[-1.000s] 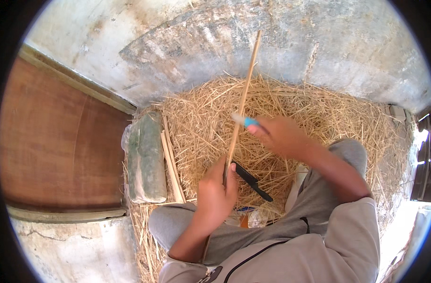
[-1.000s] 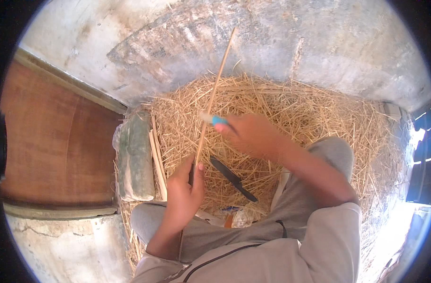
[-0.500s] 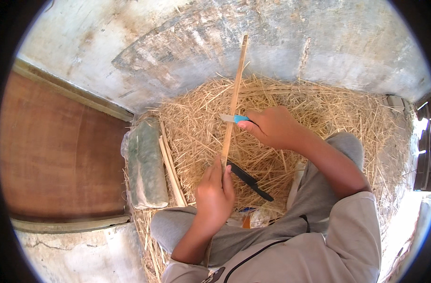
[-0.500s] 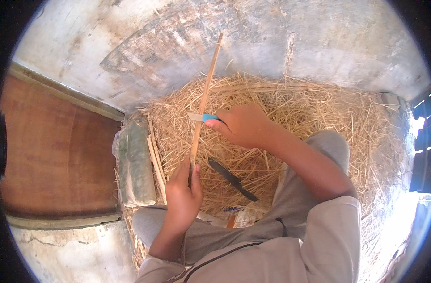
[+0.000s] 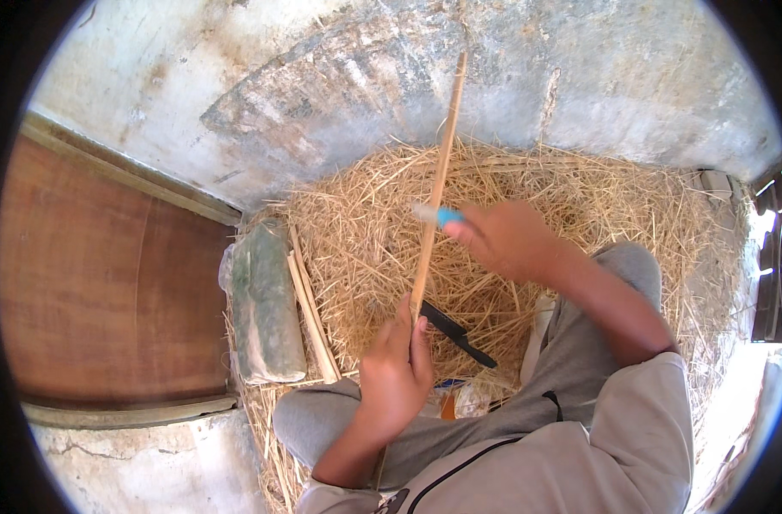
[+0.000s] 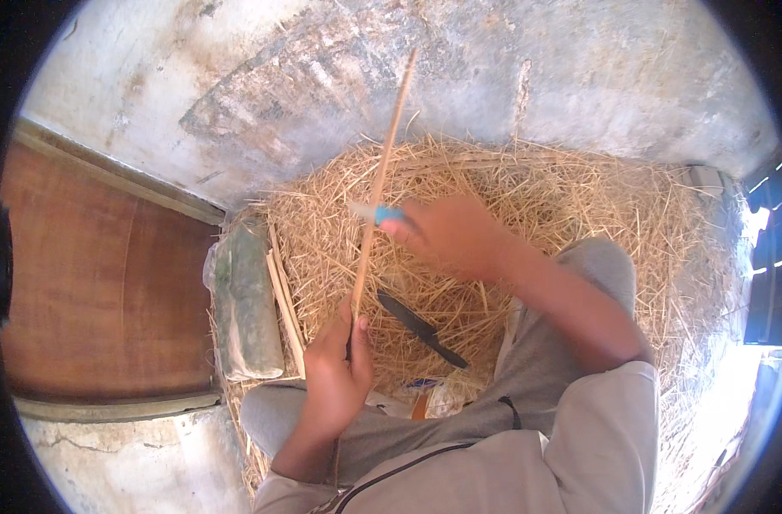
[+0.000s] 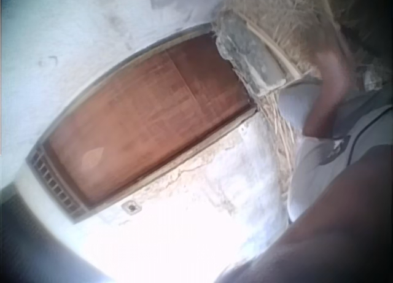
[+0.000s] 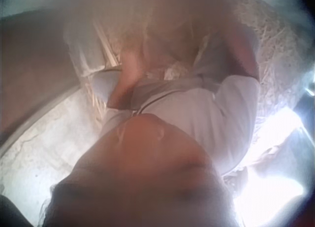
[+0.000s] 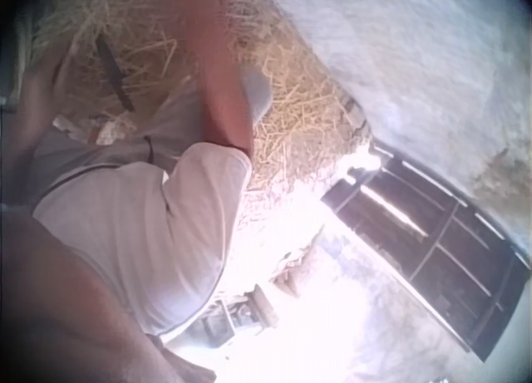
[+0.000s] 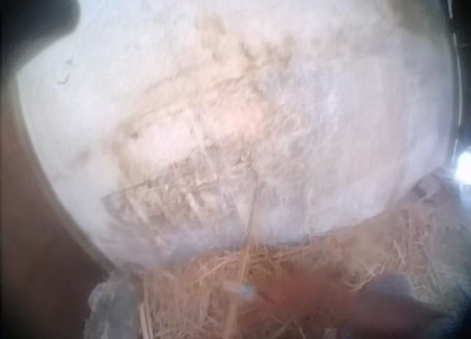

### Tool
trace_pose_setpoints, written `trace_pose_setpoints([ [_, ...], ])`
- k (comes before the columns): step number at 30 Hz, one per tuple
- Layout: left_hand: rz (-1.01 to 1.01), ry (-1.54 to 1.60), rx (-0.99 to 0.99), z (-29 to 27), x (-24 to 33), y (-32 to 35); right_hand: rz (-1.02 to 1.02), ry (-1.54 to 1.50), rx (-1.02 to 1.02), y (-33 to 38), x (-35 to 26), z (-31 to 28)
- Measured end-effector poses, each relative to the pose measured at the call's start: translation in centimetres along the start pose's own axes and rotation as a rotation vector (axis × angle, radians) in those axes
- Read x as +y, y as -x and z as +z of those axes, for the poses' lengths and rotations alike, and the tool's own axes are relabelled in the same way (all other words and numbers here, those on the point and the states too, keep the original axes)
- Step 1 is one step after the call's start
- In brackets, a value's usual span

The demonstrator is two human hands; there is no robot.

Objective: The person sits on a straw-covered floor and uses a utility knife and a machete to shave and smooth a long bamboo strip. They alternate between the two tools to refine the strip's surface and shape, holding the bamboo with one hand while working with the other.

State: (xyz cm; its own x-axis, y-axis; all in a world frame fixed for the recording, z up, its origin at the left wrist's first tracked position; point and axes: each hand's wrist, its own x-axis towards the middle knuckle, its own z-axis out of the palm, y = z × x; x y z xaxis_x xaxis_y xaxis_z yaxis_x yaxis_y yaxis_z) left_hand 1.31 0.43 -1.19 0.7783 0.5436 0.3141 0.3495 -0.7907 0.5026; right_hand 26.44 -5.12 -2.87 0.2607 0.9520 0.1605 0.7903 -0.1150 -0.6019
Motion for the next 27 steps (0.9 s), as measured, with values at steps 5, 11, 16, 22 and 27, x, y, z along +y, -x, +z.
trace_pose_setpoints([
  [5, -0.001, 0.043, 0.041, -0.4, -0.2, -1.0, -0.011, 0.042, -0.027, -0.6, -0.5, 0.8],
  [11, 0.05, 0.052, -0.071, -0.4, 0.8, 0.6, 0.363, 0.012, 0.188, -4.2, 5.4, -3.8],
  [16, -0.007, 0.074, -0.101, -1.0, 0.9, 0.2, 0.169, -0.001, 0.128, -2.6, 3.8, -1.6],
  [22, -0.01, 0.043, -0.103, -0.4, -0.2, 0.7, 0.13, 0.078, 0.109, -3.7, 5.3, -1.8],
  [27, 0.071, 0.037, -0.136, -0.6, 1.0, 1.4, 0.442, 0.02, 0.341, -4.8, 9.8, -5.1],
])
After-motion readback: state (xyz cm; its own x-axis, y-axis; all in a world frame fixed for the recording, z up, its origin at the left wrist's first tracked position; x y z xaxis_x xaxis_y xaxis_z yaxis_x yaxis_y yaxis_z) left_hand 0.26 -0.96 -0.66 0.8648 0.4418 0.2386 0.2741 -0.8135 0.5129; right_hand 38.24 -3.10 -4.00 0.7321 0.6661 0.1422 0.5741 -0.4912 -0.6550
